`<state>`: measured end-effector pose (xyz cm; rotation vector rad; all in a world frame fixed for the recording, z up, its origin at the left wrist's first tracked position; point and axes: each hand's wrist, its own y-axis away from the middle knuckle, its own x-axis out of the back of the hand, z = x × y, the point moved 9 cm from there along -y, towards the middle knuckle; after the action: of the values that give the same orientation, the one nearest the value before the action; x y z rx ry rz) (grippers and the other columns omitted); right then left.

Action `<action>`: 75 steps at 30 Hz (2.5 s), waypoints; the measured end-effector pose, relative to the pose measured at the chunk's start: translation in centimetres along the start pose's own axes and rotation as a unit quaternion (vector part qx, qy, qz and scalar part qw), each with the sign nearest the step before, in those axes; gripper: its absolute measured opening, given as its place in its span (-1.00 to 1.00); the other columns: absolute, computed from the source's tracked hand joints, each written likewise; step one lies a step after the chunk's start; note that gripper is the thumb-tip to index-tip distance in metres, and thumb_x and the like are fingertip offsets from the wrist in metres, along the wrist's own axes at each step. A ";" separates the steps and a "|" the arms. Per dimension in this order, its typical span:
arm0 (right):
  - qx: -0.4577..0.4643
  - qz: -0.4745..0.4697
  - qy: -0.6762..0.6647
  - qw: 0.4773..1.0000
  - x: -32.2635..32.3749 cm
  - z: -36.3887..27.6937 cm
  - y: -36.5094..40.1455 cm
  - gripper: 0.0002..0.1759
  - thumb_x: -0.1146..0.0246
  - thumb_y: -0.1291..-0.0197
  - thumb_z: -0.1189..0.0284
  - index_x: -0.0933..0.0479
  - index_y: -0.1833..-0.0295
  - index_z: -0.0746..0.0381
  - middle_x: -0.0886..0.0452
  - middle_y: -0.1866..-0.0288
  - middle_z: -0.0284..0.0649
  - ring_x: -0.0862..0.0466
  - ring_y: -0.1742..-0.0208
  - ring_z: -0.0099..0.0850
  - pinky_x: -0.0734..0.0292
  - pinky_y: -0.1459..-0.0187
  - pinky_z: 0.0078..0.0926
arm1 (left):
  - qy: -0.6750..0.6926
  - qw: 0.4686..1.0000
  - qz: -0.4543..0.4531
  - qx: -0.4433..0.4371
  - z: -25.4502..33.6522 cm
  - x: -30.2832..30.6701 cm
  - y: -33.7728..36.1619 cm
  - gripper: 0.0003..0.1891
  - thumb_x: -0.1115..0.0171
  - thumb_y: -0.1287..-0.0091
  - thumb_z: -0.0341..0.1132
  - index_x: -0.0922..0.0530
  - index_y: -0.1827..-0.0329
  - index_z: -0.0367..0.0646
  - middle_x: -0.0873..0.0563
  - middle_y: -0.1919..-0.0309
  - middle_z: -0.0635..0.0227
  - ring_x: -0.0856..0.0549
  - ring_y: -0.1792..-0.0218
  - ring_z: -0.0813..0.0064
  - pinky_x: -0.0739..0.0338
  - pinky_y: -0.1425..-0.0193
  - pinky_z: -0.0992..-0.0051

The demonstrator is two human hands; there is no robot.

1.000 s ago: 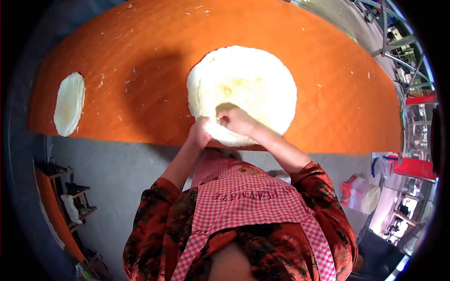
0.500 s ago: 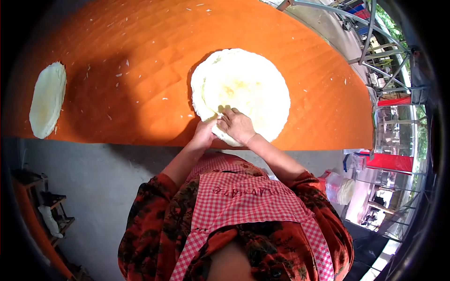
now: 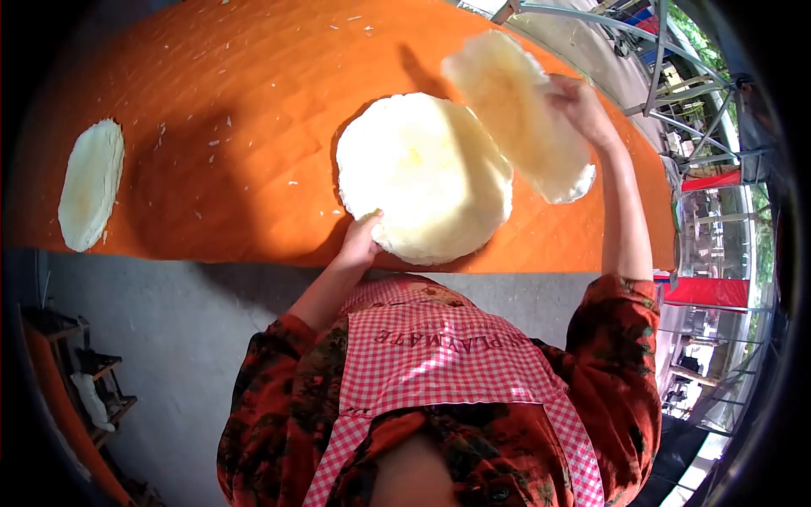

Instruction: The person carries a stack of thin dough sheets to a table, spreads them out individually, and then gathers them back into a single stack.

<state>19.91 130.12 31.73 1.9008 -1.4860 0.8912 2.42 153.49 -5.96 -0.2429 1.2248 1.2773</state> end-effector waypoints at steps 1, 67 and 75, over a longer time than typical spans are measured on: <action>0.004 -0.026 -0.005 1.000 -1.9 -2.9 1.4 -0.60 -0.14 -0.19 0.50 -0.51 -0.15 0.41 -0.69 0.05 -0.07 -0.69 0.07 -0.34 -0.55 -0.03 -0.36 | 0.046 0.999 -0.028 -0.011 0.5 -0.9 0.3 -0.57 -0.09 -0.39 -0.22 -0.37 -0.23 -0.29 -0.60 -0.08 0.20 -0.57 -0.15 0.22 -0.54 -0.12 0.15; 0.124 -0.062 0.169 0.976 -30.9 -0.3 8.0 -0.77 -0.24 -0.04 0.54 -0.63 0.14 0.28 -0.63 0.25 0.00 -0.67 0.28 -0.11 -0.60 0.24 -0.22 | 0.011 1.000 0.007 0.000 1.6 0.8 1.2 -0.53 -0.09 -0.43 -0.13 -0.27 -0.30 -0.14 -0.58 -0.12 0.21 -0.63 -0.08 0.25 -0.61 -0.04 0.13; 0.066 0.013 0.013 0.998 -28.1 0.2 6.9 -0.75 -0.16 0.04 0.64 -0.56 0.17 0.37 -0.61 0.19 0.02 -0.64 0.20 -0.04 -0.57 0.16 -0.23 | -0.072 0.995 0.073 -0.016 2.0 0.9 1.0 -0.46 -0.17 -0.40 -0.06 -0.27 -0.31 -0.14 -0.59 -0.12 0.21 -0.66 -0.04 0.33 -0.66 0.04 0.23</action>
<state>8.58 145.28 9.78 1.9597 -1.4717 1.0463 2.58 155.85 -5.42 -0.0833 1.1151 1.4156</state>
